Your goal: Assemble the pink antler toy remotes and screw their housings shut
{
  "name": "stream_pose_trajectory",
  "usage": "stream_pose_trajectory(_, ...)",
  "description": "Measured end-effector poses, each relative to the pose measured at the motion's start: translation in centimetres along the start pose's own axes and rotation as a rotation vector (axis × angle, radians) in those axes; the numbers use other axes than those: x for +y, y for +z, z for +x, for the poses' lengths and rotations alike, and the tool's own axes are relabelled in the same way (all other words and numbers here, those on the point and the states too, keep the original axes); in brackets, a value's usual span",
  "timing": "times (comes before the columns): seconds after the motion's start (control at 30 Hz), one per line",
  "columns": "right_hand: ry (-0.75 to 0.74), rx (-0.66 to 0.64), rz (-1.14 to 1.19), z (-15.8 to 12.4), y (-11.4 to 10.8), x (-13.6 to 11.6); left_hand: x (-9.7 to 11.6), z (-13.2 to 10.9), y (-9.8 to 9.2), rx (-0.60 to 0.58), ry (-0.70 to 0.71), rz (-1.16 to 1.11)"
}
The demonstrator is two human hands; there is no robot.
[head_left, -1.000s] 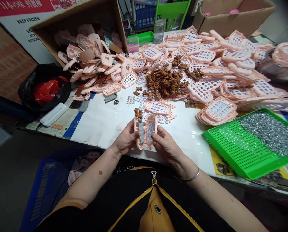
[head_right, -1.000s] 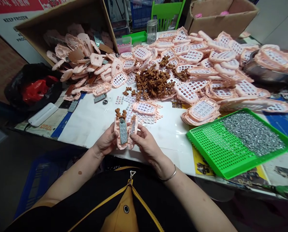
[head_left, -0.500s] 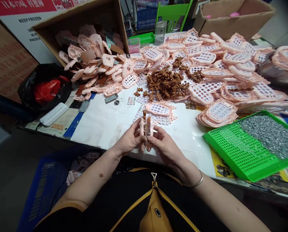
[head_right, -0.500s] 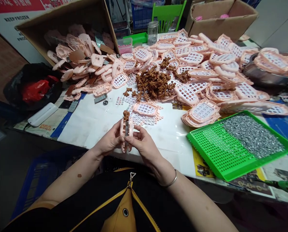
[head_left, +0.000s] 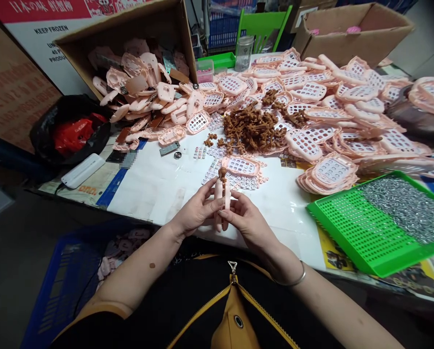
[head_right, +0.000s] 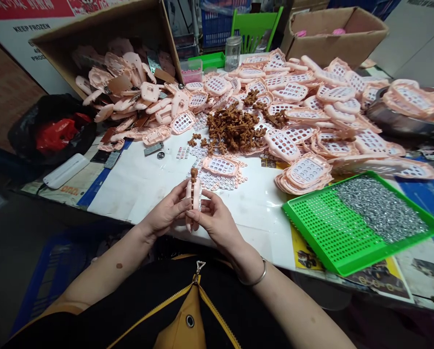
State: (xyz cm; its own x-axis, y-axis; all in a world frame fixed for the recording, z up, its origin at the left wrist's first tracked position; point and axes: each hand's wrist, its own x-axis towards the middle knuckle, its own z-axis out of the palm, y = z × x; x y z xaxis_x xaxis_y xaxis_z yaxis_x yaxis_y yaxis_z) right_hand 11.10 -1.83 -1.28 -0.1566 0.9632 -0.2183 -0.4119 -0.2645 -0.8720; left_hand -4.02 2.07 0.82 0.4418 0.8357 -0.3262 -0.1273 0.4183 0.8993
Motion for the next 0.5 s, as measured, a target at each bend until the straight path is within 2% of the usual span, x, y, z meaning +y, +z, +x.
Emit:
stream_pose_trajectory(0.3, -0.033, -0.058, -0.027, -0.2, -0.4, 0.4, -0.8, 0.1, -0.8, -0.115, 0.009, -0.032)
stream_pose_trajectory(0.37, -0.042, -0.087, -0.008, -0.3, -0.5, 0.5, -1.0, 0.1, -0.6, -0.103, 0.034, -0.034)
stream_pose_trajectory(0.5, -0.053, -0.146, 0.057, -0.6, -0.7, 0.5, -0.8, -0.1, 0.1, -0.006, 0.129, -0.094)
